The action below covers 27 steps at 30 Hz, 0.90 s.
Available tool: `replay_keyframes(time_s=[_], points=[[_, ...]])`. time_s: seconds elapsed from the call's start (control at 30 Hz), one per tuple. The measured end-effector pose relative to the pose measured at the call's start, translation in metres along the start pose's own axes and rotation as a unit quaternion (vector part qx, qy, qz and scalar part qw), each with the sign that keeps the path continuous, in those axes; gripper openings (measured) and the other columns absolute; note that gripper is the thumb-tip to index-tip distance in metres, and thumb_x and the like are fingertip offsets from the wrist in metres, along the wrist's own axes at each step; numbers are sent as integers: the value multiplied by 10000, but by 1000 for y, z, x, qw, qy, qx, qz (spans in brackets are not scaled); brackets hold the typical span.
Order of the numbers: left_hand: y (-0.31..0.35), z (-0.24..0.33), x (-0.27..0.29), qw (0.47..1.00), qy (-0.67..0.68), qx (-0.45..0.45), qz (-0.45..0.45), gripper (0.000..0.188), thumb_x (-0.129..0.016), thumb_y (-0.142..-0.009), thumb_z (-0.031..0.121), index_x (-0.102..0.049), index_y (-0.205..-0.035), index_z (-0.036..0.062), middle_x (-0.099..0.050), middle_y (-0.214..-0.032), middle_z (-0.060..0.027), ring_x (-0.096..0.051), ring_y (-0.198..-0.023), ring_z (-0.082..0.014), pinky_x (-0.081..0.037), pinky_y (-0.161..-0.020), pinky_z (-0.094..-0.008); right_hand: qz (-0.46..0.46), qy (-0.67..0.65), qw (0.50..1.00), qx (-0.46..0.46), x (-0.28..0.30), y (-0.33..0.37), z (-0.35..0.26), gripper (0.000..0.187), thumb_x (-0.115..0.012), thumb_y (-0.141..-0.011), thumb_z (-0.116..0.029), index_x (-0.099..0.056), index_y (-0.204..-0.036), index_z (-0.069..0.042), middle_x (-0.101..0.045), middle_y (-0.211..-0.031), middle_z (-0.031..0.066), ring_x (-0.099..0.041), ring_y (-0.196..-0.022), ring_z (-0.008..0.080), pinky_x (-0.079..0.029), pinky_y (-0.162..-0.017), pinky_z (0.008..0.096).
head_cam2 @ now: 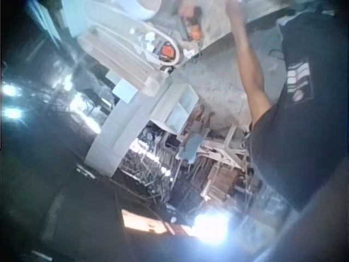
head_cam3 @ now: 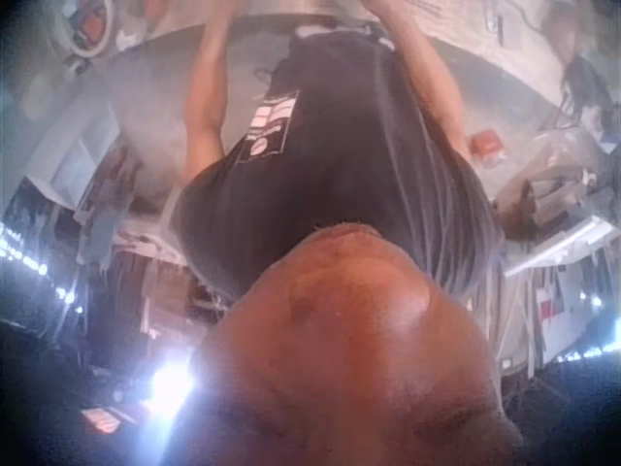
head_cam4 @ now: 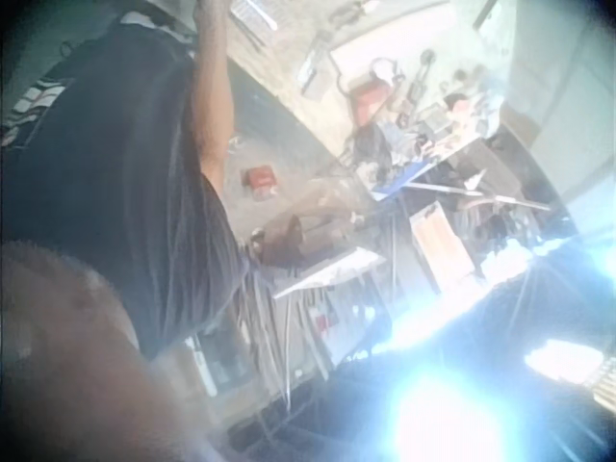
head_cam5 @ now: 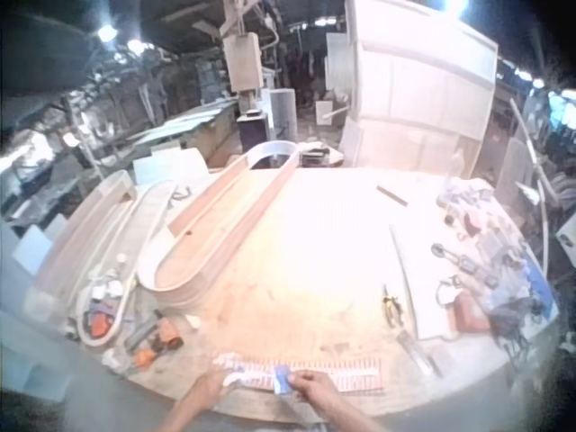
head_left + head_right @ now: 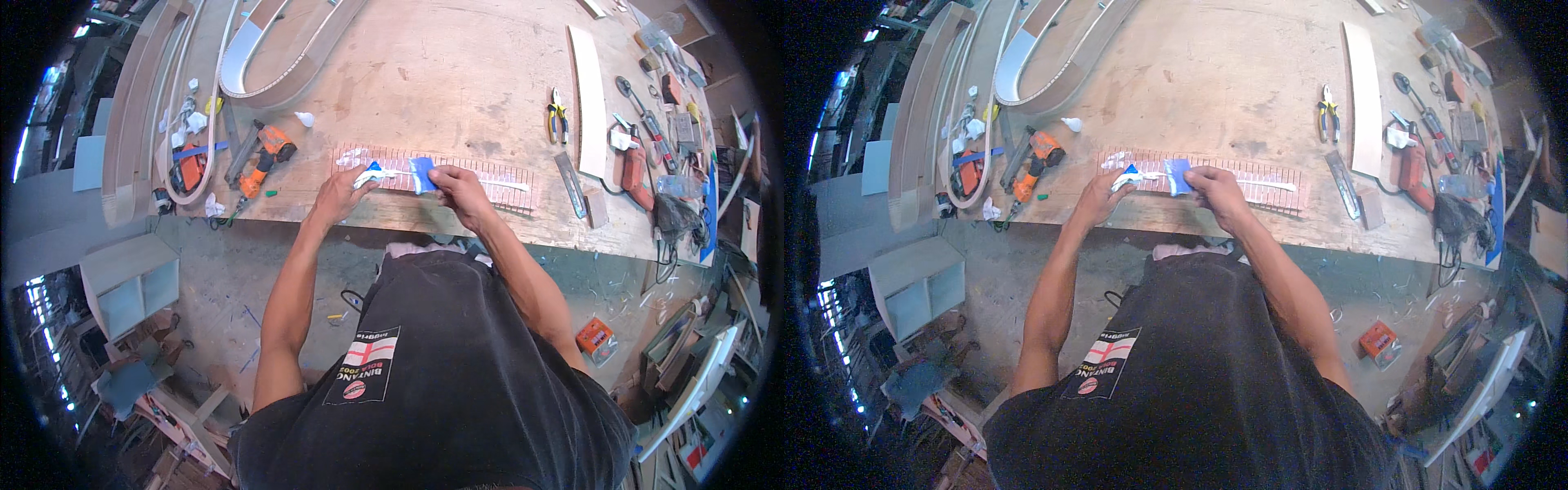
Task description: The person applies glue to a slatted wooden piece and spreads it evenly with a scraper. They then position a curved wooden frame on the workbench and fit the glued slatted piece into the frame's edge.
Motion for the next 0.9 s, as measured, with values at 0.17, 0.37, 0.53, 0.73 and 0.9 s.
replay_keyframes(time_s=[0.17,0.37,0.53,0.73,0.9], points=[[-3,13,9,998,48,-46,10,412,-701,-950,288,-630,-1283,56,-721,-1023,-189,-686,-950,-385,-526,-809,-445,-27,-23,999,-7,-38,-29,11,241,-742,-920,-224,-735,-1027,-8,-695,-787,18,-598,-624,98,-488,-572,242],[-28,19,51,976,194,-58,75,423,-718,-947,305,-641,-1236,6,-729,-958,-154,-694,-872,-252,-521,-786,-371,184,235,942,154,48,-18,-15,249,-732,-915,-187,-728,-1038,30,-690,-779,48,-584,-611,98,-478,-549,258],[-103,-45,54,939,320,22,122,333,-658,-936,233,-595,-1167,2,-634,-907,-94,-588,-811,-183,-507,-763,-367,345,185,900,192,132,64,-27,256,-735,-895,-149,-747,-1092,13,-725,-819,104,-655,-682,141,-512,-620,295],[-163,-9,41,972,-49,-112,203,458,-616,-814,65,-498,-1255,45,-499,-1230,-211,-504,-1147,-412,-439,-962,-524,462,465,720,229,168,134,-52,174,-730,-879,-132,-772,-1041,-82,-722,-927,113,-696,-804,268,-535,-757,396],[-188,-20,-12,979,-154,-98,96,570,-742,-793,81,-512,-1313,116,-506,-1273,-169,-516,-1189,-389,-448,-978,-542,423,572,643,283,146,130,-71,130,-710,-879,-118,-776,-991,-110,-719,-975,74,-676,-932,281,-536,-808,403]])
Point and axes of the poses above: each hand's wrist, its own y-axis away from the middle knuckle, its own x-axis out of the back of the hand, z = x × y, the point moved 9 cm from there along -y, towards the middle knuckle
